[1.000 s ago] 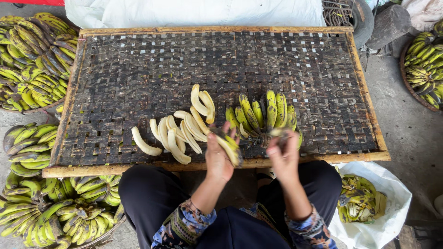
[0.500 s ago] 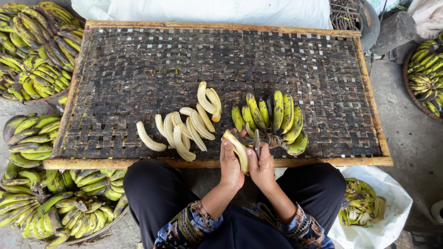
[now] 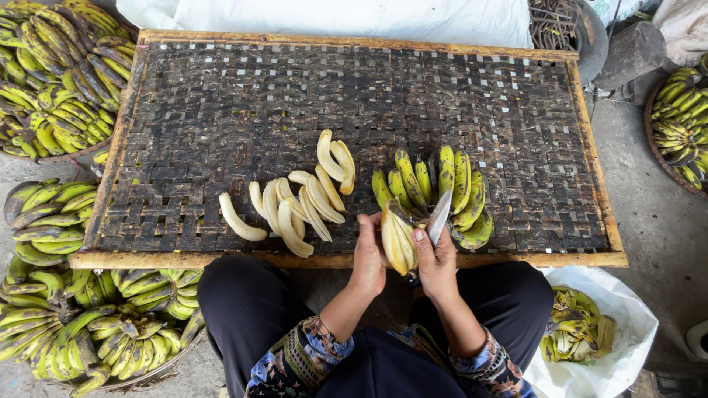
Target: The person sits on the floor in front of a woven bamboo mat and peels green bananas one at a time using a small knife, pulling the skin off by hand. Peeled bananas are laid on the mat and discarded peels are dropped into a plastic sack beside them.
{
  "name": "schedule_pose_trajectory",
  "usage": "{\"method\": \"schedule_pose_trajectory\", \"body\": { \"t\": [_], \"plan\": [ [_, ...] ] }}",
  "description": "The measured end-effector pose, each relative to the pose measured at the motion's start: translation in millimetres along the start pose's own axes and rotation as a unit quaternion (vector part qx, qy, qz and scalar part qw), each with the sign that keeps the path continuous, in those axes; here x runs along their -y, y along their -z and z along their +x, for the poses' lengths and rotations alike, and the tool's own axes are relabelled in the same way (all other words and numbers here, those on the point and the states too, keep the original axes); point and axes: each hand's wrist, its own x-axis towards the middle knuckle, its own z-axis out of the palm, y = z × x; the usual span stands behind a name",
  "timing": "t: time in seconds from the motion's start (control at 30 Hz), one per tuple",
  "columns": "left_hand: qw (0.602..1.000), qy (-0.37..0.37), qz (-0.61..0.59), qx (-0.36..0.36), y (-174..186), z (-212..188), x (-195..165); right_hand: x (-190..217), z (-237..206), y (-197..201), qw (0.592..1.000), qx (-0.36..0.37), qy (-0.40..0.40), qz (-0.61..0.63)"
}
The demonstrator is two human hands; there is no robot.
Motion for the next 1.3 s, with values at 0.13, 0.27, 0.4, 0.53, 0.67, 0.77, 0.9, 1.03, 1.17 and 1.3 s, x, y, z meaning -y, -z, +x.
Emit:
{"method": "schedule_pose_trajectory", "body": {
  "t": [0.13, 0.27, 0.4, 0.53, 0.67, 0.77, 0.9, 1.03, 1.17, 1.3],
  "plan": [
    [0.967, -0.059, 0.196, 0.155, -4, 1, -8, 12, 5, 21, 0.999, 0.01, 0.024, -0.032],
    [0.971, 0.016, 0.158, 0.178, -7, 7, -16, 21, 13, 33, 0.987, -0.071, -0.006, 0.146],
    [0.977, 0.088, 0.043, 0.191, -4, 10, -28, 38, 23, 78, 0.962, -0.189, -0.016, 0.195],
    [0.979, 0.124, 0.007, 0.162, 4, 10, -31, 52, 13, 170, 0.934, -0.284, 0.104, 0.19],
    [0.99, 0.099, -0.031, 0.092, 18, 21, -27, 40, -17, 285, 0.9, -0.339, 0.261, 0.08],
    [0.996, 0.086, -0.029, 0.019, 29, 28, -29, 7, -40, 347, 0.859, -0.435, 0.233, -0.132],
    [0.994, 0.055, -0.096, 0.025, 30, 28, -32, -46, -59, 369, 0.787, -0.509, -0.03, -0.348],
    [0.991, 0.017, -0.107, 0.079, 22, 20, -41, -71, -72, 348, 0.701, -0.422, -0.32, -0.478],
    [0.991, 0.016, -0.118, 0.055, 13, 20, -48, -62, -68, 342, 0.714, -0.46, -0.245, -0.468],
    [0.987, -0.009, -0.157, -0.023, 6, 31, -47, -11, -44, 318, 0.829, -0.482, 0.001, -0.284]
  ]
}}
